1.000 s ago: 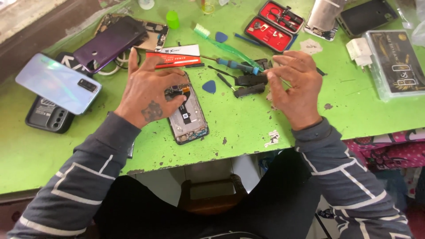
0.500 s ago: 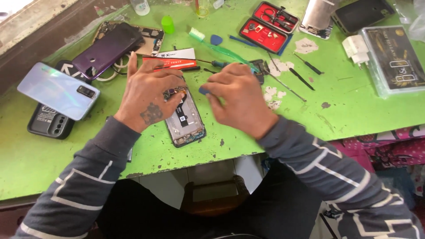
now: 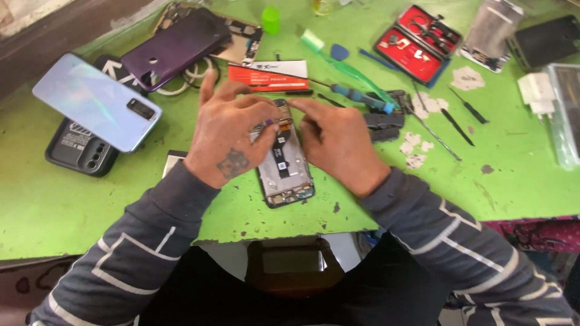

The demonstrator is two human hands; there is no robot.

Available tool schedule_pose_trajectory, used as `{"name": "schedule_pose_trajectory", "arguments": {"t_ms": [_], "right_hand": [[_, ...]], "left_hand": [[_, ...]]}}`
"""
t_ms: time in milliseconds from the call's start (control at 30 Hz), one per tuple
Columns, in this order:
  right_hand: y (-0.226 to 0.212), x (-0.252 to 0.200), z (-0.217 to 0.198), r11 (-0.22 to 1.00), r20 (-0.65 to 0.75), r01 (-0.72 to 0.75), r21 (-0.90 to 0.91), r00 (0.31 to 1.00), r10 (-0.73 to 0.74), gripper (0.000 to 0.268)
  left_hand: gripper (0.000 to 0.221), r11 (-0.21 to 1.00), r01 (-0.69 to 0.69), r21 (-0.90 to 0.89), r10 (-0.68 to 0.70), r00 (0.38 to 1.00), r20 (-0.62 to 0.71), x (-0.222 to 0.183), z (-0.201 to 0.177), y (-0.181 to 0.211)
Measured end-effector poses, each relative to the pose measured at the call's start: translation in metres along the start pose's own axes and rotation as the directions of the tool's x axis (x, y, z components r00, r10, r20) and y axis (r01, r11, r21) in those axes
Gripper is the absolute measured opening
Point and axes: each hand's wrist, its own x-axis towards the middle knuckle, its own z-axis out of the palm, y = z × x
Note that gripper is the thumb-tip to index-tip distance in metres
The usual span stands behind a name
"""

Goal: The person uses tweezers to handle a small ribbon cable and connects it to a smartphone motherboard. They then use their fingers to press and secure the cable onto the board while working at a green workbench.

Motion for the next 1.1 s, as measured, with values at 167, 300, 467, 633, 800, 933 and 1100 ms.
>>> {"name": "schedule_pose_trajectory", "arguments": {"t_ms": [167,300,467,633,800,933,1100], "right_hand": [[-0.013,-0.001,-0.006,0.996,0.013,0.014,-0.087,1.000,-0.013,0.048],[-0.018,0.001,-0.010,1.000,0.032,0.009,0.010,0.999,-0.009,0.054],[-0.016,-0.002,-0.009,1.000,0.007,0.006,0.014,1.000,-0.006,0.054],[-0.010,-0.005,-0.007,1.000,0.002,-0.005,0.008,1.000,0.005,0.057],[-0.012,0.000,-0.009,0.997,-0.071,0.029,-0.071,0.997,-0.034,0.040],[-0.014,0.001,-0.009,0.980,-0.117,0.078,-0.186,0.988,-0.101,0.015],[-0.015,0.003,-0.009,0.943,-0.127,0.172,-0.284,0.968,-0.215,0.037]], "left_hand": [[0.014,0.999,0.003,-0.053,0.001,0.997,0.078,0.005,-0.011,0.006],[0.010,0.994,-0.032,-0.106,0.037,0.998,0.049,0.006,-0.012,0.004],[0.011,0.994,-0.037,-0.101,0.040,0.999,0.029,0.007,-0.015,0.005],[0.012,0.992,-0.009,-0.129,0.017,0.998,0.062,0.003,-0.012,0.003],[0.011,0.990,-0.019,-0.137,0.025,0.999,0.037,0.002,-0.011,0.004],[0.016,0.999,0.009,-0.052,-0.005,0.997,0.078,0.008,-0.022,0.007],[0.006,0.985,0.079,0.153,-0.069,0.995,-0.069,-0.004,-0.052,0.016]]}}
